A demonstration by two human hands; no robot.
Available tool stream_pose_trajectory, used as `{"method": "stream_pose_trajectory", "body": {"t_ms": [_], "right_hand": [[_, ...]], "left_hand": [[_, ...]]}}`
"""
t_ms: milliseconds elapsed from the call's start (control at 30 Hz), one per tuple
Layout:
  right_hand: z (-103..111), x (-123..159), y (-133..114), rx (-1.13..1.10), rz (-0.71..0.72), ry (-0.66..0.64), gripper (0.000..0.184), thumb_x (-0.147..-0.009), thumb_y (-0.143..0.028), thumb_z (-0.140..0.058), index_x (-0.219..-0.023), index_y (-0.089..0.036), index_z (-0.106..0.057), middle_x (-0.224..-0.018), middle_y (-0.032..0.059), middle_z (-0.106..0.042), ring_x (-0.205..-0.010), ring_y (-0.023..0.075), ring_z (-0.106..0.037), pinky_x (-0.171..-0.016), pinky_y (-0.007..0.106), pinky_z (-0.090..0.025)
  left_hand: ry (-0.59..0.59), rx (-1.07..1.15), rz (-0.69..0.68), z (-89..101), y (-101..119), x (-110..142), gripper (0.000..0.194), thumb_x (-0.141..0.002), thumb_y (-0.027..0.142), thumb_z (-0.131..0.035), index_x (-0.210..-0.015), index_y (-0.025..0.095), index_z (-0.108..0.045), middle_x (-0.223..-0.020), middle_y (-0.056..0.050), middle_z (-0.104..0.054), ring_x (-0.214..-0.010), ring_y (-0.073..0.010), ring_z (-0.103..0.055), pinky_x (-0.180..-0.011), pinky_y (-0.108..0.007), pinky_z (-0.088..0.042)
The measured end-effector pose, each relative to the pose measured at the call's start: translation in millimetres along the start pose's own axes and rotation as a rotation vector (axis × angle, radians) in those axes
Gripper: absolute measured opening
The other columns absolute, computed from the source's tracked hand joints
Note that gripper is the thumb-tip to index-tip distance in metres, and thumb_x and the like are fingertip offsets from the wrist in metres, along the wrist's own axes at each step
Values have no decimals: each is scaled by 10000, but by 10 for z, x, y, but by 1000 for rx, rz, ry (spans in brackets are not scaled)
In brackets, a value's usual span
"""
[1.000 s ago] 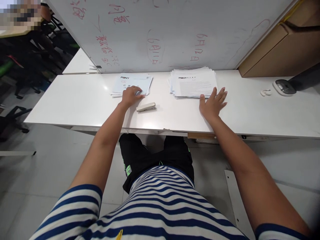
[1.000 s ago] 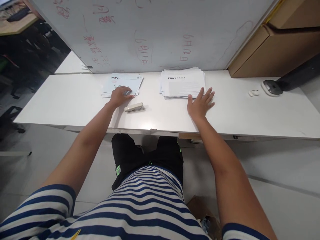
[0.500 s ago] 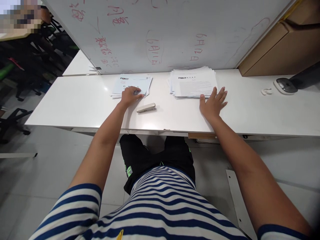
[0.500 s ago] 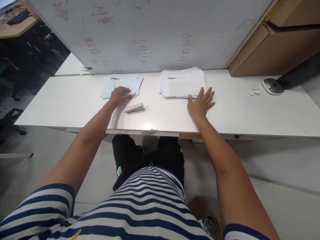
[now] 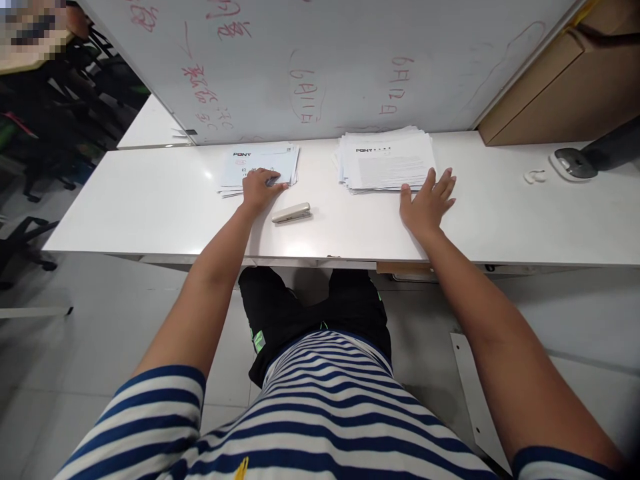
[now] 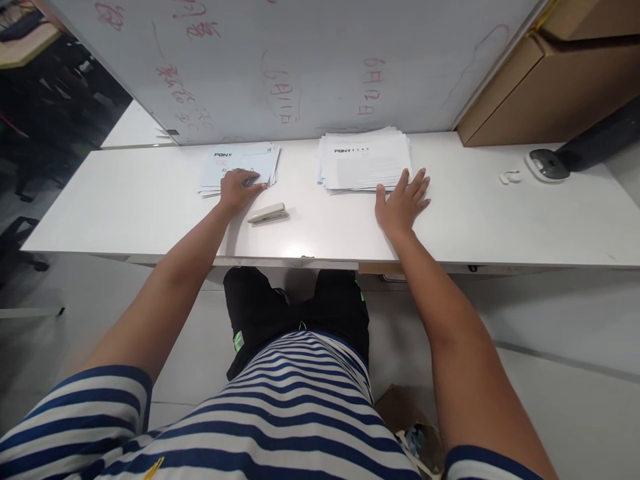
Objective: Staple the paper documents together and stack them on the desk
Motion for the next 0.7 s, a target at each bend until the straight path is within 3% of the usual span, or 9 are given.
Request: {"method": "stream_pose_trajectory", "body": {"t_ms": [333,533,700], "right_hand": [[-5,3,0,-3,31,24,721,-943,-602,-254,-1529,-186,-198,-1626,223,-62,-1482,431,-70,-1020,788,-191],[-7,0,-2,2,25,13,722,-939,-596,-259,-1531,-190,-181,-1628,220,-57,-1486,426,-59,-1028,783,-182],[-15,-4,1,22,-12,-40,757,-929,-580,-301,-1542,-156,-166,-1631,227,-48,-1494,411,-43,-1065,748,-167]], "left_hand": [[50,-23,-19,3,20,32,372,-856,540,-632,-1076,253,-723,-1133,-77,-691,-1113,-298,-543,-977,-413,-356],[7,-19,18,1,17,-6,358,-891,494,-569,-1091,244,-729,-1155,-71,-697,-1109,-297,-540,-961,-407,-369],[-28,55,71,74,16,-56,334,-854,473,-611,-1034,224,-741,-1109,-78,-707,-1054,-277,-570,-894,-363,-401]]}}
Point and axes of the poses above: each hand's wrist, its own x-axis away from the middle knuckle, its own z-axis out of the back of the hand, y = z × x, the point moved 9 cm from there along -x, towards the middle knuckle
